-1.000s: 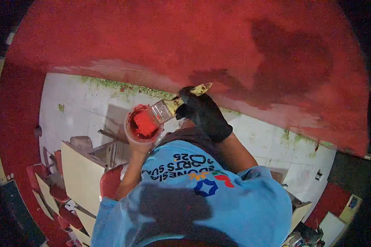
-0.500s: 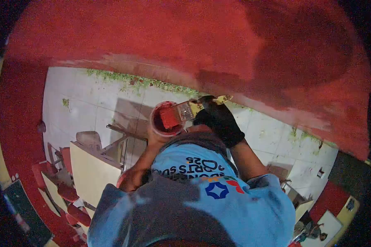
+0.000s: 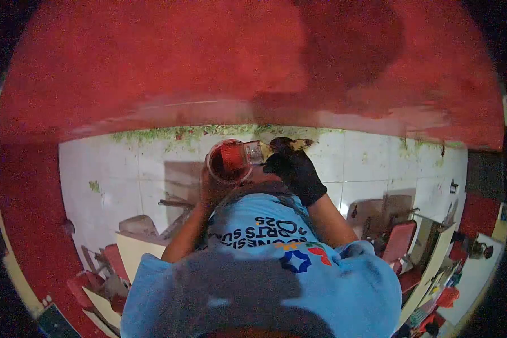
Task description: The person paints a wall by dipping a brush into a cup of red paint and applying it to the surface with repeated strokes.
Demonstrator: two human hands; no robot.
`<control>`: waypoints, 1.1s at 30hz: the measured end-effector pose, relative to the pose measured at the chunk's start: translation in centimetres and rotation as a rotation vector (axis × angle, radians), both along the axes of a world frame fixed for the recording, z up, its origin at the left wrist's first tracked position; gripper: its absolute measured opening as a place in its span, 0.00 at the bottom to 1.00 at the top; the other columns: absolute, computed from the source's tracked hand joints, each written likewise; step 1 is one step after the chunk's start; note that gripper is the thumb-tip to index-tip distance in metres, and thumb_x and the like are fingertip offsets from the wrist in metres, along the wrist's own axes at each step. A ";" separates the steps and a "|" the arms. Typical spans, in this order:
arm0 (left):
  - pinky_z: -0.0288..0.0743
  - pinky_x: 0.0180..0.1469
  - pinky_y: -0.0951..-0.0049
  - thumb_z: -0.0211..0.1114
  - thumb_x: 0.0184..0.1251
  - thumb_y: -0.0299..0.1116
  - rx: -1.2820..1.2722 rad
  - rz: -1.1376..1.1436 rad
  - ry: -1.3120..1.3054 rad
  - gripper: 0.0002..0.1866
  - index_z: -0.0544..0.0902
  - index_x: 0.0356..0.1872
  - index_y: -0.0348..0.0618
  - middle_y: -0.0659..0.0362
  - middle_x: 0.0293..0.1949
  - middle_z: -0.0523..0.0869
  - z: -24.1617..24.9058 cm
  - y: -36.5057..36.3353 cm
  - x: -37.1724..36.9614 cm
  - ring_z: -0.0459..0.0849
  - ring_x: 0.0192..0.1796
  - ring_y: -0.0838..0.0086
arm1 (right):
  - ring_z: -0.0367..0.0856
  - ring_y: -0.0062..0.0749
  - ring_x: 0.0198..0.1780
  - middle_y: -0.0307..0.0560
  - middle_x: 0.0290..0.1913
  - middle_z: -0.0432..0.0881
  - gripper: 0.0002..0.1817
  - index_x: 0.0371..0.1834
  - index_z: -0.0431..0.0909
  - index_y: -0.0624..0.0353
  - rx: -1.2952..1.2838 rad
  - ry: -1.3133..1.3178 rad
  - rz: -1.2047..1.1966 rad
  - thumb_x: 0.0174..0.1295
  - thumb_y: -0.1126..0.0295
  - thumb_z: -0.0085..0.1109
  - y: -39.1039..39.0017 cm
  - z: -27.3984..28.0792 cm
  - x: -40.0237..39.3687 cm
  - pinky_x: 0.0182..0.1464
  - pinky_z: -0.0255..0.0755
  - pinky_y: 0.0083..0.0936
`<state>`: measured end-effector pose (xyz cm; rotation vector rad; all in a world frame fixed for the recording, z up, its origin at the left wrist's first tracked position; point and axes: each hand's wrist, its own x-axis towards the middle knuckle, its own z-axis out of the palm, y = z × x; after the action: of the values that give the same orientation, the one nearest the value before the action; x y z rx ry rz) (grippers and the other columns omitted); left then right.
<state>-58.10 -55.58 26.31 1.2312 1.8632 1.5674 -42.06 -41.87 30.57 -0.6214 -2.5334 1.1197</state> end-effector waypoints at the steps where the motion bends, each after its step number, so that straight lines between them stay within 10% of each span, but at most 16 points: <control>1: 0.67 0.58 0.68 0.76 0.37 0.31 -0.017 0.007 -0.018 0.39 0.65 0.53 0.37 0.51 0.51 0.74 0.0 0.2 -0.1 0.73 0.54 0.67 | 0.79 0.39 0.37 0.45 0.30 0.82 0.09 0.30 0.80 0.57 -0.048 -0.001 -0.003 0.55 0.66 0.51 -0.1 0.1 0.0 0.42 0.71 0.32; 5: 0.66 0.58 0.68 0.77 0.35 0.32 -0.086 0.003 -0.126 0.40 0.64 0.54 0.38 0.51 0.51 0.73 -2.0 0.1 -1.0 0.73 0.54 0.67 | 0.78 0.44 0.41 0.50 0.44 0.78 0.12 0.30 0.81 0.49 -0.094 -0.099 -0.035 0.42 0.58 0.60 0.2 0.4 -0.1 0.42 0.72 0.34; 8: 0.65 0.59 0.68 0.77 0.34 0.33 -0.045 -0.035 0.049 0.42 0.64 0.54 0.38 0.51 0.53 0.72 -0.8 1.5 -1.2 0.72 0.55 0.66 | 0.79 0.42 0.39 0.49 0.41 0.79 0.09 0.27 0.82 0.48 0.350 0.010 0.026 0.43 0.61 0.60 0.7 -1.7 -0.4 0.40 0.72 0.33; 15: 0.64 0.60 0.69 0.76 0.37 0.36 -0.172 0.017 0.288 0.41 0.65 0.55 0.38 0.52 0.51 0.74 0.5 1.2 -1.7 0.72 0.55 0.66 | 0.79 0.38 0.36 0.44 0.33 0.82 0.07 0.28 0.82 0.49 0.233 0.137 0.021 0.47 0.65 0.56 1.0 -2.9 -1.0 0.38 0.71 0.32; 29: 0.71 0.53 0.68 0.77 0.34 0.34 -0.028 -0.312 -0.313 0.37 0.69 0.51 0.39 0.54 0.49 0.76 -2.7 1.4 -12.9 0.76 0.50 0.69 | 0.78 0.39 0.45 0.45 0.46 0.78 0.07 0.28 0.81 0.50 0.216 -0.145 -0.255 0.45 0.70 0.55 -4.1 -5.5 -10.0 0.44 0.70 0.33; 33: 0.72 0.53 0.65 0.76 0.36 0.32 -0.074 -0.337 -0.220 0.36 0.69 0.52 0.41 0.54 0.50 0.75 -4.2 -1.0 -14.1 0.75 0.52 0.68 | 0.79 0.39 0.37 0.46 0.35 0.82 0.09 0.28 0.83 0.52 0.314 0.010 -0.259 0.42 0.67 0.57 -6.1 -9.4 -10.7 0.37 0.71 0.34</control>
<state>-72.15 -56.56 22.06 1.2120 1.4750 1.3759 -52.78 -47.95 21.13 -0.8226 -2.4579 0.6200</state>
